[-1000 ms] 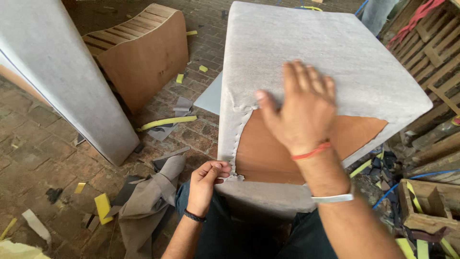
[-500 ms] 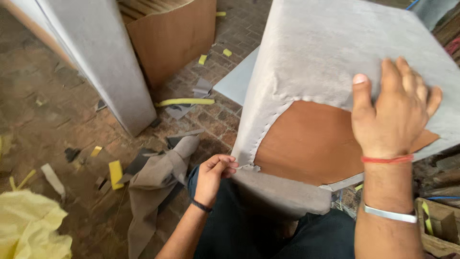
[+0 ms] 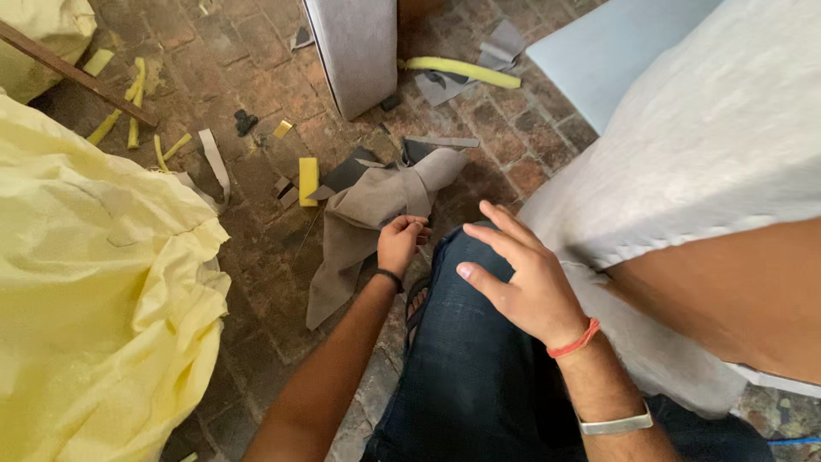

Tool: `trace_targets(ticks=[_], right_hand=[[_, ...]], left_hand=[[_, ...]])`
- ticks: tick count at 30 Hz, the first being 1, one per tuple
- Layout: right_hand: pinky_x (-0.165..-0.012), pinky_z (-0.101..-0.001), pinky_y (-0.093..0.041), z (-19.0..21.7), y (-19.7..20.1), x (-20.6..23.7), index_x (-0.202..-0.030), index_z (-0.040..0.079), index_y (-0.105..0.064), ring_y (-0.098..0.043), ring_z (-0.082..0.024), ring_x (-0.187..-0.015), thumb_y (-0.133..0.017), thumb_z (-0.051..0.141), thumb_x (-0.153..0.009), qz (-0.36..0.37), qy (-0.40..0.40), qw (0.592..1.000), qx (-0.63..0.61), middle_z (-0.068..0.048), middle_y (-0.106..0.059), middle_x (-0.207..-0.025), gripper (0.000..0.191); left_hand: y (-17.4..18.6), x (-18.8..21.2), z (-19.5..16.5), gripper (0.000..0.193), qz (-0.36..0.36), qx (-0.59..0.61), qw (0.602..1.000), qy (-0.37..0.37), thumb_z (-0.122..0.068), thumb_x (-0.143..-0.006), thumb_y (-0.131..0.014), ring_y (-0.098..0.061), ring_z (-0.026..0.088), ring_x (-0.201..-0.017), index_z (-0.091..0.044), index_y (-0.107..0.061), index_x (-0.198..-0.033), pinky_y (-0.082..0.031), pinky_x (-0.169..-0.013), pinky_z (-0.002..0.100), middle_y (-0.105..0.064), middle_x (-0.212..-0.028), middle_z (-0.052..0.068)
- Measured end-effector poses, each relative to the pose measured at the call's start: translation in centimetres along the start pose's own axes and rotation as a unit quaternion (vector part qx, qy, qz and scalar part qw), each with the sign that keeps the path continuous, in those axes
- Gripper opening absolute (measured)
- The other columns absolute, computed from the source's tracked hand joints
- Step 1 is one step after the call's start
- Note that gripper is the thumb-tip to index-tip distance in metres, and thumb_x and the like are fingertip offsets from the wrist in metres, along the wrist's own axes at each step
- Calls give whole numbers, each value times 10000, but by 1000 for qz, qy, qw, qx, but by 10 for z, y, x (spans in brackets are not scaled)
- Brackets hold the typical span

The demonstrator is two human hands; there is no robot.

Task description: The person stretches a light gray fabric over a wooden stool frame, folds and tucks the fabric edges, and secures it with a pneumatic nail gun. They rotate the stool to work on different sides, trim excess fabric with shears, and continue stapling the fabric along the edges.

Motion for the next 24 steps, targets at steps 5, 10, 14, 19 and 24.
trace_targets(ticks=[5,10,14,19,24], right_hand=[[-1163,-465,-356,-45,-64,-3,-1271,53,-691,-511,-303,-1406,-748,349,-870,34,-13,999,13,-151,-609,-1440,502],[-1133,-533,-289,-62,-101,-16,-1139,82,-745,-590,-290,-1260,-742,412,-800,51,0,986,161,-96,-709,-1262,473],[-1130,-530,-293,-76,-104,-27,-1051,100,-773,-613,-271,-1218,-741,338,-808,60,-42,987,144,-57,-757,-1153,342],[-1120,-508,-332,-76,-100,-29,-931,119,-787,-656,-260,-1153,-734,277,-805,31,-55,988,141,-30,-787,-1015,209],[-1121,-504,-352,-71,-97,-20,-875,127,-791,-674,-253,-1136,-730,259,-812,1,-36,990,136,-28,-793,-961,158]], left_hand=[[32,-80,56,369,-37,-381,922,53,-217,-838,-698,-670,311,-1133,-116,-730,-1192,-529,-961,414,-708,-1236,140],[35,-125,56,370,-72,-624,774,82,-296,-892,-680,-151,338,-1539,-230,-720,-1254,-237,-1185,517,-226,-1661,145],[35,-156,51,295,42,-717,687,111,-336,-918,-675,-48,283,-1569,-211,-788,-1160,-105,-1244,528,-163,-1706,79],[52,-171,61,333,-32,-578,811,85,-134,-878,-633,-691,332,-1144,-179,-767,-1180,-535,-996,451,-742,-1225,179],[92,-170,-19,355,-222,-285,902,-238,61,-744,-569,-773,210,-788,-57,-824,-961,-591,-756,342,-787,-877,163]])
Point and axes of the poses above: each hand's wrist, its own x-axis away from the middle knuckle, its own y-axis out of the back of the hand, z = x × y, the point moved 1 cm from there along -x, towards the middle knuckle
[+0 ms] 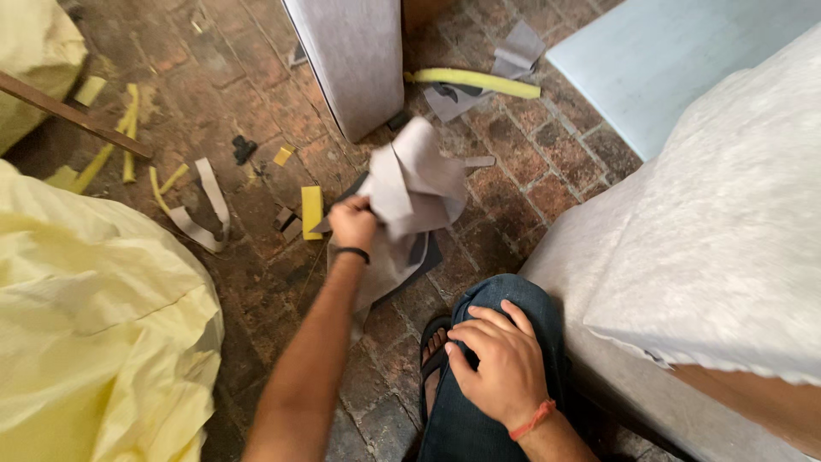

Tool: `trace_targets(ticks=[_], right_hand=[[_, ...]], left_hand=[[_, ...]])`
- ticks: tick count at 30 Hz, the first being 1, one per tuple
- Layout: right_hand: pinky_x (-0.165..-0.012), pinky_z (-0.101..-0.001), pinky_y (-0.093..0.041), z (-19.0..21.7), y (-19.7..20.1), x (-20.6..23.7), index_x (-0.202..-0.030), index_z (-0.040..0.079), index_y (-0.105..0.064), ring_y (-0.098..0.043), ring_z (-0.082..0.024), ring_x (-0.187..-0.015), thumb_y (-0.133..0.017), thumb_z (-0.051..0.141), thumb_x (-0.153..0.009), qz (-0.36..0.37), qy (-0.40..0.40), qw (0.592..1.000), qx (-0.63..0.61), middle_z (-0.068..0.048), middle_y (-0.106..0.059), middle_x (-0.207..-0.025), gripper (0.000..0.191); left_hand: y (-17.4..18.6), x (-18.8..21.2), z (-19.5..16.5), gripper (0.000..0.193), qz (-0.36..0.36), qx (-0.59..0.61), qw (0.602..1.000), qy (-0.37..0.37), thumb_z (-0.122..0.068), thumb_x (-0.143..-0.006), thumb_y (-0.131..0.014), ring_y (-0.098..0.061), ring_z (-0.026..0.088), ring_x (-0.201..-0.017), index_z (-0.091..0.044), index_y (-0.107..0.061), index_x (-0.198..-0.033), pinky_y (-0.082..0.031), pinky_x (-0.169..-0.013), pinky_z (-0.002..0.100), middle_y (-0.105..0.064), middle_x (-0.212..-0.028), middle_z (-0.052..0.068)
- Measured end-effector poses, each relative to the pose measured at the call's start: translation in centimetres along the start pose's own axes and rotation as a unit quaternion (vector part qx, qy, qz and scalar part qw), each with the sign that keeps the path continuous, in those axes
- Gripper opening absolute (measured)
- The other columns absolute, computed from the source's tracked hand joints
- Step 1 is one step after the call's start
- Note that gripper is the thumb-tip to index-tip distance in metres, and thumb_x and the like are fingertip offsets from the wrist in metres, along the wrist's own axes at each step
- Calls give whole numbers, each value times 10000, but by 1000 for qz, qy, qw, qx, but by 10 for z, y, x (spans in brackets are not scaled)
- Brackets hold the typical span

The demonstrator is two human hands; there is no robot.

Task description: The person stretches a light gray fabric over a wooden stool frame, folds and tucks the fabric edges, and secures it with a pneumatic nail gun. They rotate the stool to work on different sides, trim excess fabric with shears, and continue stapling the fabric along the edges.

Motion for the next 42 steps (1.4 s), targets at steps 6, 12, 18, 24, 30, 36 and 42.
trace_targets(ticks=[6,12,18,24,30,36,42], right_hand=[[-1116,-487,-392,3,8,9,-1097,118,-760,-673,-245,-1178,-744,305,-811,-22,-7,996,-87,-41,-766,-1135,342],[-1118,-452,-423,2,63,-37,-1546,138,-299,-474,-236,-1402,-571,469,-927,-77,-198,819,-533,-73,-437,-1530,753],[-1167,-417,-444,41,163,-24,-1416,22,-559,-554,-232,-1277,-799,165,-991,-179,133,731,-645,-100,-568,-1362,509],[-1067,-345,-525,52,388,114,-1290,49,-629,-664,-177,-1114,-734,37,-885,-505,96,773,-373,-51,-682,-1210,419],[-964,-384,-537,-9,588,206,-1308,-40,-651,-683,-274,-1058,-810,284,-931,-487,-154,844,167,-189,-709,-1199,522],[-885,-359,-524,-53,600,234,-1263,30,-680,-698,-223,-1005,-890,342,-827,-399,-205,886,122,-128,-741,-1120,575],[-777,-306,-535,-42,601,237,-1172,36,-701,-669,-131,-879,-841,224,-844,-363,-208,907,-41,-62,-752,-1013,403]], left_hand=[[128,-58,-183,353,149,569,809,11,141,-759,-436,-692,205,-800,50,-719,-950,-591,-779,324,-750,-948,138],[229,-15,-349,318,192,593,781,-29,87,-828,-482,-711,201,-824,34,-728,-1023,-605,-784,322,-757,-980,128],[250,24,-396,287,164,479,860,-66,69,-884,-541,-719,180,-846,18,-739,-1084,-605,-787,302,-764,-1014,110],[235,84,-452,367,115,318,894,-295,162,-806,-501,-648,162,-830,38,-788,-996,-514,-821,293,-732,-974,116],[177,204,-566,358,123,11,837,-533,102,-681,-621,-678,337,-1138,-81,-787,-940,-536,-961,418,-748,-1163,116],[116,350,-671,404,198,219,761,-578,-81,-829,-661,-593,337,-1351,-65,-640,-1232,-472,-1198,492,-673,-1317,149],[-8,411,-722,719,153,17,705,-692,-398,-958,-660,-398,297,-1540,-156,-423,-1592,-287,-1296,494,-400,-1657,143]])
Point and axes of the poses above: each hand's wrist, its own x-axis away from the middle knuckle, its own y-axis out of the back of the hand, z = x × y, the point moved 1 cm from there along -x, towards the middle knuckle
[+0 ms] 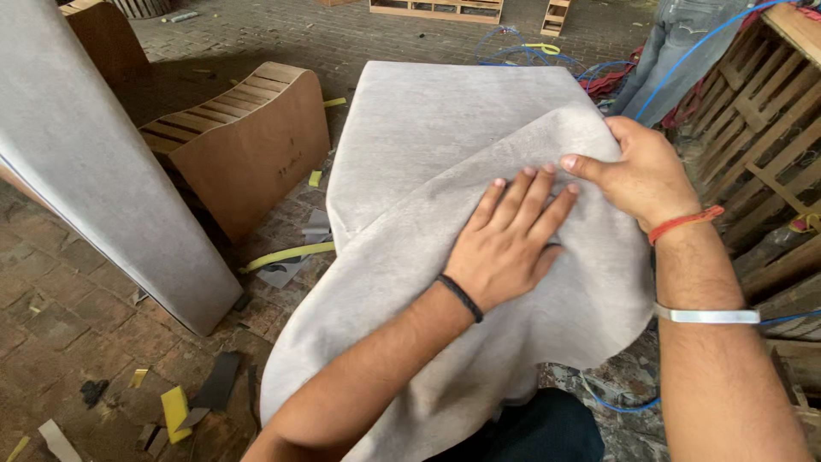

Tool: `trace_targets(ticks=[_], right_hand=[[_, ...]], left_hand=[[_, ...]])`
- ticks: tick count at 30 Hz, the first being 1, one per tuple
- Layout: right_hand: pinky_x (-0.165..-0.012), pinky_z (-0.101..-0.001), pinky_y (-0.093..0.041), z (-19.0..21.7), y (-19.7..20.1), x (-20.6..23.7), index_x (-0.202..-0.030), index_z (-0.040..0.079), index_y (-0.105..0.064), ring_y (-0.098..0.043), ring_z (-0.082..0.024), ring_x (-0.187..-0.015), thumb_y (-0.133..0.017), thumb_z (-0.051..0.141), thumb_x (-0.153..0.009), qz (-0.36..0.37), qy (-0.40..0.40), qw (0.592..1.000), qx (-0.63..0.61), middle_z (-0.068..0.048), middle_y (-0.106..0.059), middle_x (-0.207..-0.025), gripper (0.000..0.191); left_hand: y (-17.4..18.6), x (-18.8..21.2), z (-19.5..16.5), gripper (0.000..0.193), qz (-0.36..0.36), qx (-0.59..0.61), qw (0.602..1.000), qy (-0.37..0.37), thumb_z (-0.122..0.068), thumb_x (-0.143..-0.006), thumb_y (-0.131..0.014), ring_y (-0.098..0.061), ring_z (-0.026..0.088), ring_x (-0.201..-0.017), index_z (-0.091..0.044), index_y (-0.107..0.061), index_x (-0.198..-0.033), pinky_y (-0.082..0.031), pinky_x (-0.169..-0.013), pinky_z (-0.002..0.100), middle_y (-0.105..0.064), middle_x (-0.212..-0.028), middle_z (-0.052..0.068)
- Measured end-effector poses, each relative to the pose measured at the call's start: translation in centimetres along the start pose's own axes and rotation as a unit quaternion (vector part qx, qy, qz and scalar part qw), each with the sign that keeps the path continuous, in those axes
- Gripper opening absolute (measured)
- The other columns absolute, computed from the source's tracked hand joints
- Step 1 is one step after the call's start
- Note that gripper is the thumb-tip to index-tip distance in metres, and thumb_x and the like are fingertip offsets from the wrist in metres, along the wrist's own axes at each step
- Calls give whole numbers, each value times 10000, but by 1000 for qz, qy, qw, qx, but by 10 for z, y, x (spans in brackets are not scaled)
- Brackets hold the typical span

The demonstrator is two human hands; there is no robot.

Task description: The person stretches a light gray fabric over a wooden stool frame, folds and tucks the fabric edges, and secures it with a pneumatic nail gun. They rotate the stool to work on different sides, trim excess fabric with shears, and continue stapling the fabric along the edges.

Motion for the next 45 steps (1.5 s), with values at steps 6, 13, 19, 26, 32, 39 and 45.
trace_targets(ticks=[6,13,19,26,32,39,45], right_hand=[[-727,-272,-533,3,2,5,-1148,44,-697,-656,-92,-833,-808,153,-861,20,-11,997,-73,-13,-731,-959,326],[-735,-285,-508,6,-2,11,-1168,13,-705,-617,-117,-839,-810,141,-929,6,26,998,-55,-48,-711,-980,291],[-944,-270,-555,-2,-29,78,-1215,68,-635,-676,-97,-1038,-750,62,-823,43,157,925,-344,11,-713,-1122,408],[-967,-296,-490,-31,-59,160,-1293,-29,-638,-628,-155,-1085,-712,-68,-836,24,90,934,-344,-86,-682,-1176,464],[-986,-341,-511,-25,-38,170,-1374,-69,-572,-667,-200,-1118,-678,-3,-756,22,39,905,-424,-135,-704,-1189,631],[-876,-291,-506,-18,-66,183,-1295,-32,-690,-669,-155,-982,-732,15,-785,159,146,915,-341,-94,-721,-1075,514],[-758,-206,-474,-36,-34,197,-1016,-5,-664,-589,-78,-842,-773,-74,-823,-94,103,964,-225,-15,-649,-921,232]], left_hand=[[-35,84,59,650,-7,-212,977,-22,-609,-1119,-459,-73,199,-1621,-350,-277,-1688,-38,-1314,418,-170,-1751,60],[63,145,103,415,11,41,995,92,-317,-937,-656,-591,198,-1198,-163,-659,-1323,-464,-1043,377,-660,-1367,48],[118,73,112,398,-11,206,971,121,-148,-906,-741,-662,286,-1229,-77,-664,-1290,-526,-1035,386,-703,-1335,127],[71,-20,76,691,157,30,984,-77,-580,-984,-523,-476,411,-1369,-143,-493,-1518,-359,-1130,503,-506,-1502,212],[120,29,122,580,116,-18,985,130,-539,-995,-605,-526,379,-1384,-133,-603,-1410,-428,-1136,463,-595,-1457,192],[84,81,46,504,331,562,752,95,-429,-990,-572,-698,222,-1098,-74,-512,-1343,-546,-941,331,-700,-1186,114],[57,101,101,481,538,377,750,72,-515,-827,-757,-636,183,-600,-38,-744,-888,-497,-570,320,-701,-675,60]])
Point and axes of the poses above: each hand's wrist, its own x-axis away from the middle knuckle, its own y-axis out of the back of the hand, z = x × y, the point moved 1 cm from there along -x, towards the middle knuckle
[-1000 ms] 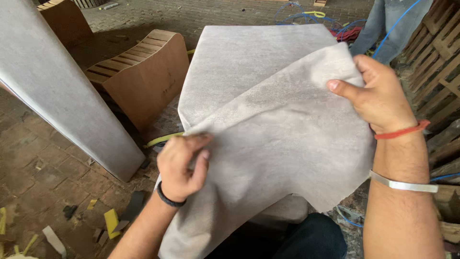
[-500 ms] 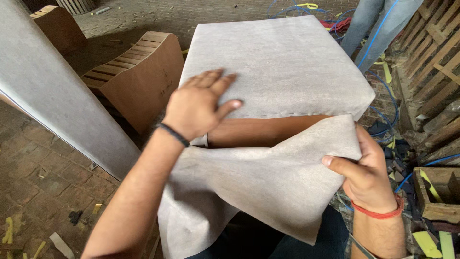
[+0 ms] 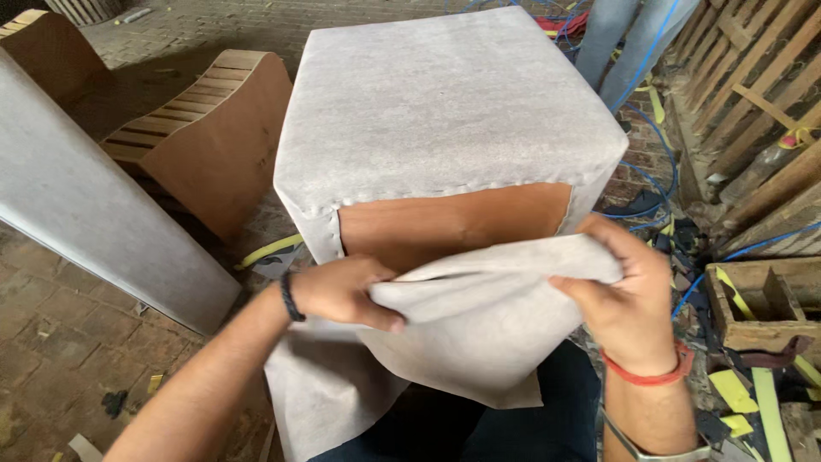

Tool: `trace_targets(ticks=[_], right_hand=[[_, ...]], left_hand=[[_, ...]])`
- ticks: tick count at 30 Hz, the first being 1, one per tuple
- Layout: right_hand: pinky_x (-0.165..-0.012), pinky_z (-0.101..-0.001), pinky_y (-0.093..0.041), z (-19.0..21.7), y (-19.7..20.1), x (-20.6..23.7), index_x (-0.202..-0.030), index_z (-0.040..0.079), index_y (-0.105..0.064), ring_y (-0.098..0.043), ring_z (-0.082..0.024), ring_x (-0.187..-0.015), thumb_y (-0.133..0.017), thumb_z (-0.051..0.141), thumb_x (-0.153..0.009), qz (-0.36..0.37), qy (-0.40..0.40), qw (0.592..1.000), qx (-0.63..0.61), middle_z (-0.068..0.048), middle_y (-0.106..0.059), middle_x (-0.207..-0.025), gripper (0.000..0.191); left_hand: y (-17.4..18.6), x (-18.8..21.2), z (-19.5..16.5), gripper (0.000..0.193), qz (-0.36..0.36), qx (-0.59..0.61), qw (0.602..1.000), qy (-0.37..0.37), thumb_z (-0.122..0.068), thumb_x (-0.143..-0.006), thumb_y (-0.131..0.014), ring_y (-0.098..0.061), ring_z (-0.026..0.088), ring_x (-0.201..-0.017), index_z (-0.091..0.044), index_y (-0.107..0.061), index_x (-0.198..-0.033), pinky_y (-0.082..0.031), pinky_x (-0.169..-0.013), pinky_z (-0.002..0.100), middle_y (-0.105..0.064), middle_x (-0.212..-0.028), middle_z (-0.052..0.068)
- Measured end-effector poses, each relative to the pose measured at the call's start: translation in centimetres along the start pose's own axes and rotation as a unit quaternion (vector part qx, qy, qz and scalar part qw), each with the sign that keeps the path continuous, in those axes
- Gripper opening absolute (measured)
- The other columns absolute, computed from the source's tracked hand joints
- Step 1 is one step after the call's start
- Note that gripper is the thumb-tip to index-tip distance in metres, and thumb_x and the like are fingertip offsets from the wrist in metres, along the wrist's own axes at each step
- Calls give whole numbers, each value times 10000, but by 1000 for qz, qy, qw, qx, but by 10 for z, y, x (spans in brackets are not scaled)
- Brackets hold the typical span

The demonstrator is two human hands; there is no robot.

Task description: The person stretches a light gray fabric over a wooden stool frame, folds and tucks the fabric edges, and secures it with a pneumatic nail gun. They rotate the stool to work on different sides, trim excess fabric with shears, and continue stapling the fabric along the edges.

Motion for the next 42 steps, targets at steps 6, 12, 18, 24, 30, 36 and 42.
trace_targets(ticks=[6,12,18,24,30,36,42], right_hand=[[-890,-244,-532,-31,49,-20,-1044,16,-682,-656,-95,-948,-770,-119,-850,-102,-60,987,-109,-34,-710,-1011,252],[-829,-231,-527,-68,48,-38,-984,34,-637,-629,-74,-877,-803,-149,-871,-115,-8,992,-60,-19,-684,-962,272],[-765,-214,-499,-86,73,-35,-914,32,-572,-600,-52,-816,-779,-200,-856,-135,-2,991,4,-5,-657,-915,316],[-730,-231,-405,-86,87,-24,-922,-38,-618,-497,-109,-732,-494,-57,-749,-45,-49,998,-20,-77,-599,-853,214],[-993,-299,-429,-93,83,-40,-1005,-18,-603,-575,-174,-978,-427,112,-799,-5,-111,976,-188,-99,-647,-992,300],[-898,-252,-404,-93,98,-59,-1007,0,-558,-508,-106,-883,-604,-21,-900,-14,-70,990,-123,-42,-587,-971,118],[-876,-221,-498,-80,99,-51,-1280,83,-547,-610,-66,-968,-716,-33,-977,-32,6,995,-93,2,-616,-1107,366]], left_hand=[[-5,68,74,568,-14,372,927,-41,-422,-737,-809,-737,186,-870,-67,-695,-1166,-588,-794,315,-781,-1041,53],[-151,70,105,410,135,585,792,110,-160,-971,-705,-648,149,-1095,1,-534,-1307,-504,-1010,318,-697,-1194,55],[-119,86,90,777,60,338,900,267,-172,-968,-691,-635,322,-753,-225,-192,-1562,-524,-723,442,-751,-949,217],[40,178,92,198,-362,102,894,244,-185,-867,-741,-685,247,-758,-106,-830,-1025,-566,-785,418,-816,-845,97],[96,179,104,233,-345,144,919,127,-189,-819,-799,-629,135,-762,-24,-811,-983,-516,-720,322,-747,-817,42],[95,159,90,217,-412,5,895,171,-240,-846,-797,-651,131,-696,-35,-807,-917,-529,-646,313,-765,-777,58],[83,139,65,238,-516,-117,824,204,-267,-930,-829,-653,149,-717,-42,-776,-986,-518,-672,301,-733,-793,73]])
Point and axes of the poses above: each hand's wrist, its own x-axis away from the middle knuckle, its own y-axis out of the back of the hand, z = x × y, the point moved 1 cm from there along -x, towards the middle knuckle
